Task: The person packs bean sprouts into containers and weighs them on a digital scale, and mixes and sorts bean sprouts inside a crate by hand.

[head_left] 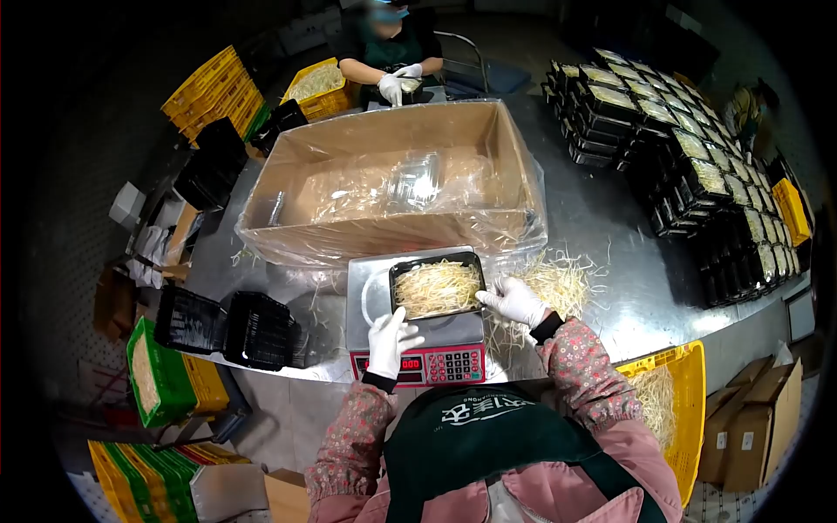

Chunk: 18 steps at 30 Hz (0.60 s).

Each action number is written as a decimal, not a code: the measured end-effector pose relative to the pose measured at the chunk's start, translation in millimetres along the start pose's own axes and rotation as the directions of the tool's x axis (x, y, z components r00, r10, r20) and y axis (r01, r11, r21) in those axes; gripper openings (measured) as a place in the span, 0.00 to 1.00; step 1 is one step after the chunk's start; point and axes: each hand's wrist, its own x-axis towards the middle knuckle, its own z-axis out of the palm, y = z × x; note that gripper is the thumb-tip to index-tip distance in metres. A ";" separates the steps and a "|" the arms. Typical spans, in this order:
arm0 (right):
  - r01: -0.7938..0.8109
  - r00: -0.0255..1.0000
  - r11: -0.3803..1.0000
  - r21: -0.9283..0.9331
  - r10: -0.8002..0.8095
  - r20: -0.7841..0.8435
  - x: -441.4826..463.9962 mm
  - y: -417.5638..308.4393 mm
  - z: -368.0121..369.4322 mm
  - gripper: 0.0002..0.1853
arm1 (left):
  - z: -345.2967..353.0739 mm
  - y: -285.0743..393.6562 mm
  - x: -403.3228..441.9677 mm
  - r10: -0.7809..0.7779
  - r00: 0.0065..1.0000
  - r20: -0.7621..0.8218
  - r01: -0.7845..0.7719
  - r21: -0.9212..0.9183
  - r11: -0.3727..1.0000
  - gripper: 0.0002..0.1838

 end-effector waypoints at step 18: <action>0.441 0.882 0.758 -0.480 -0.464 0.078 79.3 -43.6 23.7 0.29 | 40.3 -44.3 1.6 -0.102 0.983 0.152 0.078 0.160 0.984 0.23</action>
